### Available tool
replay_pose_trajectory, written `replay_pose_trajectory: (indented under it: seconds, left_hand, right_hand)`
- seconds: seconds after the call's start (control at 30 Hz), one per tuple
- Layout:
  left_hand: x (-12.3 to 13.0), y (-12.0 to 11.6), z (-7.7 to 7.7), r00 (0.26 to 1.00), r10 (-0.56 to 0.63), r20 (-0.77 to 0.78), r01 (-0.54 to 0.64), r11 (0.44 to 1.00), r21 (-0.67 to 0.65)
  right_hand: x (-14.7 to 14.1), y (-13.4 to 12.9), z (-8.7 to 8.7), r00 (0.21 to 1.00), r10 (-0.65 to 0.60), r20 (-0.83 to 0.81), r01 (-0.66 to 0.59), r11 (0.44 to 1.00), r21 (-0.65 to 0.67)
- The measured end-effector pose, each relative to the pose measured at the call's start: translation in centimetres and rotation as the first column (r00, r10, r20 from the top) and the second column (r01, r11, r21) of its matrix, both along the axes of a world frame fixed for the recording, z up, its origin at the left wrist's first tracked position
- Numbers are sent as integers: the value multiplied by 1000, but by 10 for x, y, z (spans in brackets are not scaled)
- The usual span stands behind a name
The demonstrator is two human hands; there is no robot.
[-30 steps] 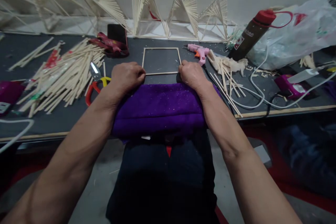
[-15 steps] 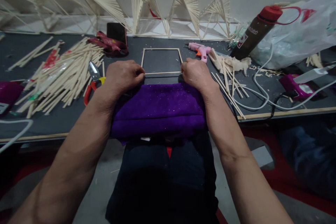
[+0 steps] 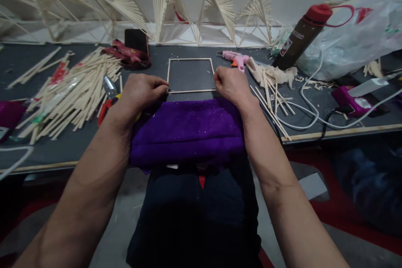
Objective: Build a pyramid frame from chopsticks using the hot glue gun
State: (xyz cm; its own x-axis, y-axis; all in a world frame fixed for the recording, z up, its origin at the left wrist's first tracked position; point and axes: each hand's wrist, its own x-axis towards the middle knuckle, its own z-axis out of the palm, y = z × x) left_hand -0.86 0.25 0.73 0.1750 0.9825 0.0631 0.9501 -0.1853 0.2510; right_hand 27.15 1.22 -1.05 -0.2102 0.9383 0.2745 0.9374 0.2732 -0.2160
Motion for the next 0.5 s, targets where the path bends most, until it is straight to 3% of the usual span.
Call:
replay_pose_trajectory:
  seconds: [0.17, 0.4, 0.5]
  left_hand:
    - [-2, -1, 3, 992, 120, -37, -118, 992, 51]
    - [-3, -1, 3, 989, 131, -71, -134, 990, -48]
    - [-3, 0, 3, 987, 154, -39, -156, 986, -61]
  right_hand:
    - [11, 8, 0, 993, -81, -80, 87, 993, 77]
    - [9, 6, 3, 992, -101, 68, 111, 981, -160]
    - [2, 4, 1, 987, -135, 86, 148, 975, -166]
